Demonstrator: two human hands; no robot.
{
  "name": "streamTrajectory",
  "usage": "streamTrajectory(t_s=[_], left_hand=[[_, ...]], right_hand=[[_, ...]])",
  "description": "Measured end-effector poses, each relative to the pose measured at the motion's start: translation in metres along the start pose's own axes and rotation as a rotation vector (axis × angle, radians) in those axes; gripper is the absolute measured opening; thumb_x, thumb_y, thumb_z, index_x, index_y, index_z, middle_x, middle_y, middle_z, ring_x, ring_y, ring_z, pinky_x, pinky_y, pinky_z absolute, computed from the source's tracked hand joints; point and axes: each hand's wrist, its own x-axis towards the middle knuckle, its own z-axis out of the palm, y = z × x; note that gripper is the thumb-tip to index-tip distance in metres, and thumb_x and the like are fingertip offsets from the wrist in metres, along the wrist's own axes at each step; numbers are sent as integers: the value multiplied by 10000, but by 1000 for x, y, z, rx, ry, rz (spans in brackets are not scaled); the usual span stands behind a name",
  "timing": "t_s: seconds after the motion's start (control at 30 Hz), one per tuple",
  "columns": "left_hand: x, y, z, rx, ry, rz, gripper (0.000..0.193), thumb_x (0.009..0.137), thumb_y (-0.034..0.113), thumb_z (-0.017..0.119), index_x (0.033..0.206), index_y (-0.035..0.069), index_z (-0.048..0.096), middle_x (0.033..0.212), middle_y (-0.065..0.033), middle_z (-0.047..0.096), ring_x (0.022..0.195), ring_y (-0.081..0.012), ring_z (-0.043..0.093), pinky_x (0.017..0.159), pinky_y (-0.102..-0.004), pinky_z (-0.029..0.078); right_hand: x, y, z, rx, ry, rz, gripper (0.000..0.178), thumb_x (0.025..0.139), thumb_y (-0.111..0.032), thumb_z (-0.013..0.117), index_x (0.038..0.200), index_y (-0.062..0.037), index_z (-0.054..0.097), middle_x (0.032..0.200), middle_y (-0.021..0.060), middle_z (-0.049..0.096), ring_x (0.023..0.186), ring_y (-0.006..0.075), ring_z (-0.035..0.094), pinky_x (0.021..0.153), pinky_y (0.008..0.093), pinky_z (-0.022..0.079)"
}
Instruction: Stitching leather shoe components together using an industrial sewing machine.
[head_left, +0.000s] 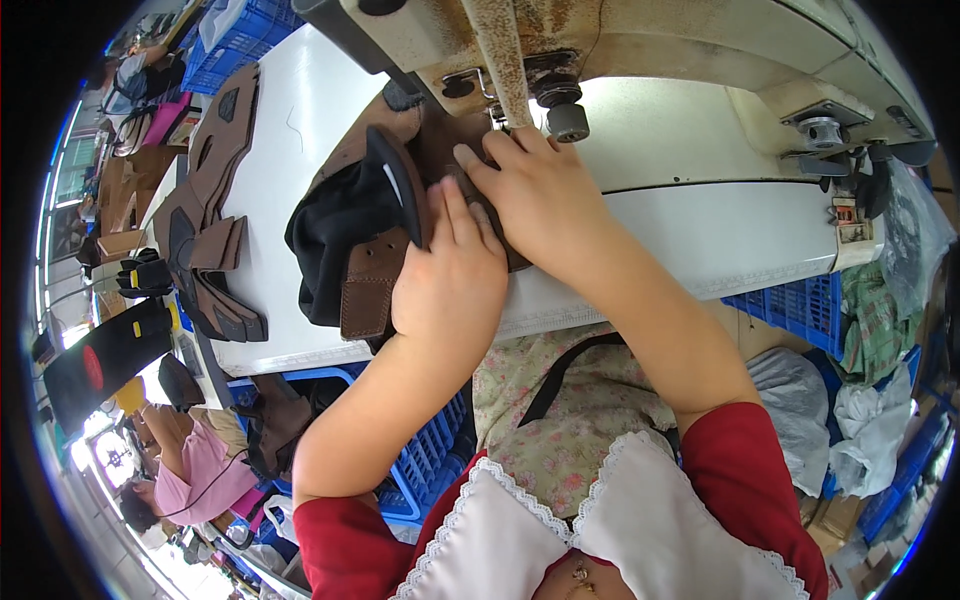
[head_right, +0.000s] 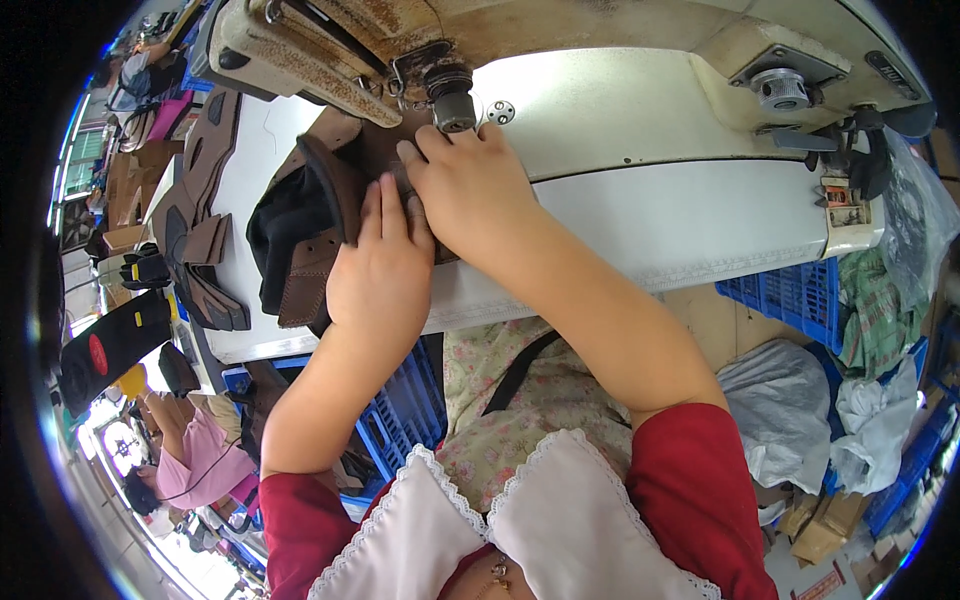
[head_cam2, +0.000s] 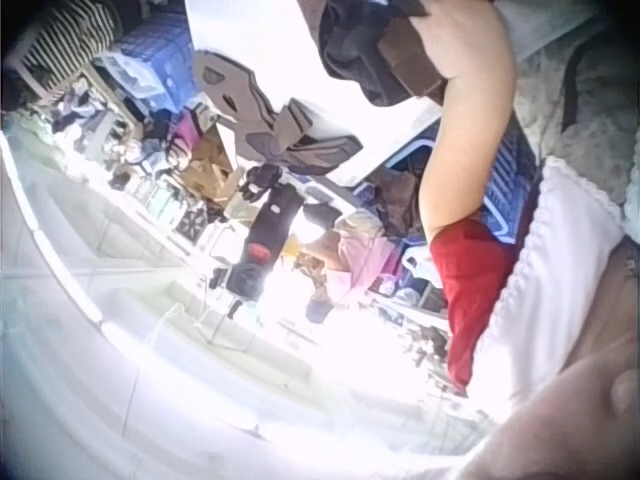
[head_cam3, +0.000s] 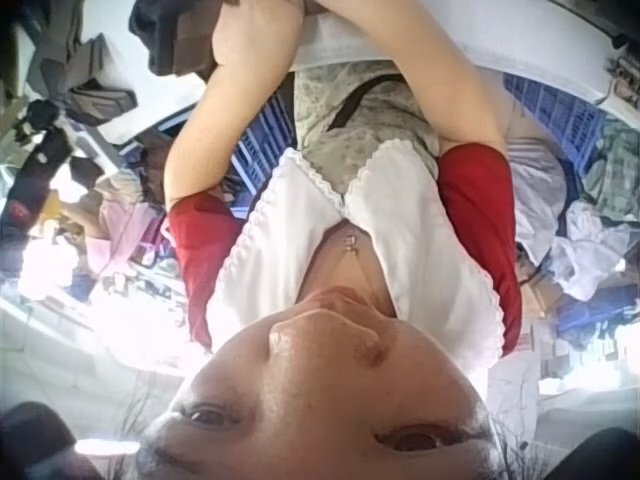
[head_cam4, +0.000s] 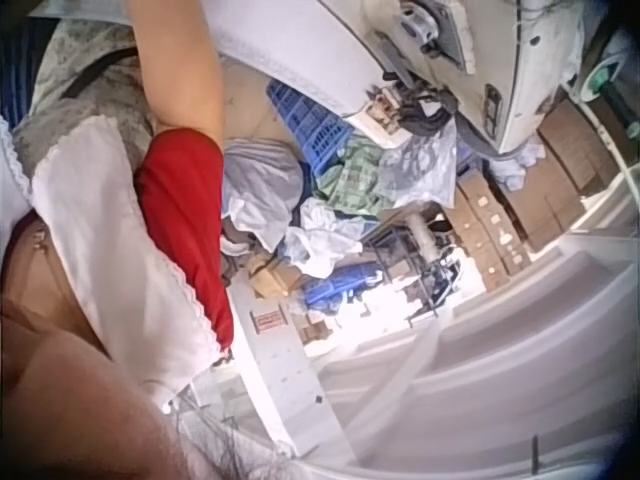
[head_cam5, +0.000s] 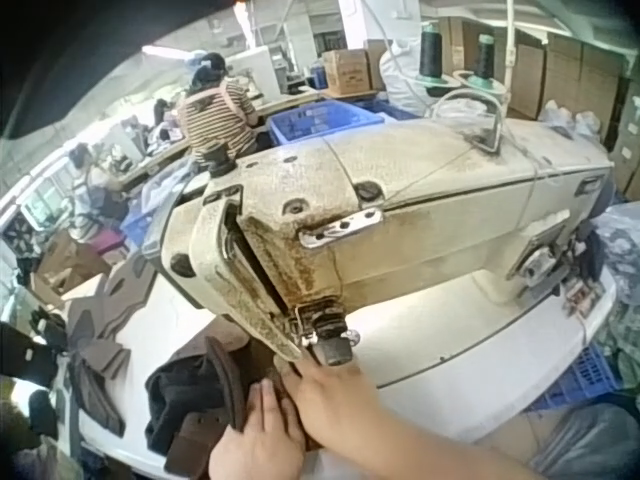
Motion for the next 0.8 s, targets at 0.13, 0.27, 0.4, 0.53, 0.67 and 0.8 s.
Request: streamTrajectory(t_s=[0.13,0.27,0.4,0.53,0.67,0.8], left_hand=[[-7,-3,4,-113,-60,-6,476,779,132,602,1217,-54,601,1300,-284,580,1200,-317,595,768,-365,577],[-8,-1,6,-121,21,39,462,764,130,598,1176,-78,625,1223,-315,623,1131,-350,635,864,-396,554],[-10,-1,4,-103,11,64,477,768,140,592,1188,-85,616,1225,-323,618,1122,-362,634,944,-407,517],[-12,2,4,-58,-84,39,578,755,175,619,1276,-67,559,1359,-275,544,1241,-302,571,785,-352,579],[-13,3,5,-34,-59,63,597,760,194,606,1285,-85,549,1345,-292,550,1230,-331,575,893,-374,539],[-11,4,4,-31,-55,70,600,759,195,590,1281,-97,547,1320,-308,565,1196,-340,596,922,-389,527]], right_hand=[[-3,-12,-13,-6,-163,74,405,841,-188,585,1212,-39,645,1031,41,603,1032,232,559,850,389,465],[-8,-14,-7,-40,-34,60,358,829,-207,602,1123,-14,667,976,36,608,963,206,563,772,370,435],[-12,-16,-6,59,-6,98,377,833,-200,598,1129,26,656,1007,69,600,973,232,555,815,369,468],[-12,-20,-10,65,-40,134,389,836,-198,598,1127,56,648,1053,100,593,962,254,558,873,361,492],[-12,-23,-12,9,-24,132,392,835,-193,603,1130,61,649,1098,117,599,970,263,567,896,360,494],[-12,-22,-16,69,-93,163,411,843,-195,609,1156,70,642,1170,147,607,1000,279,582,912,357,501]])
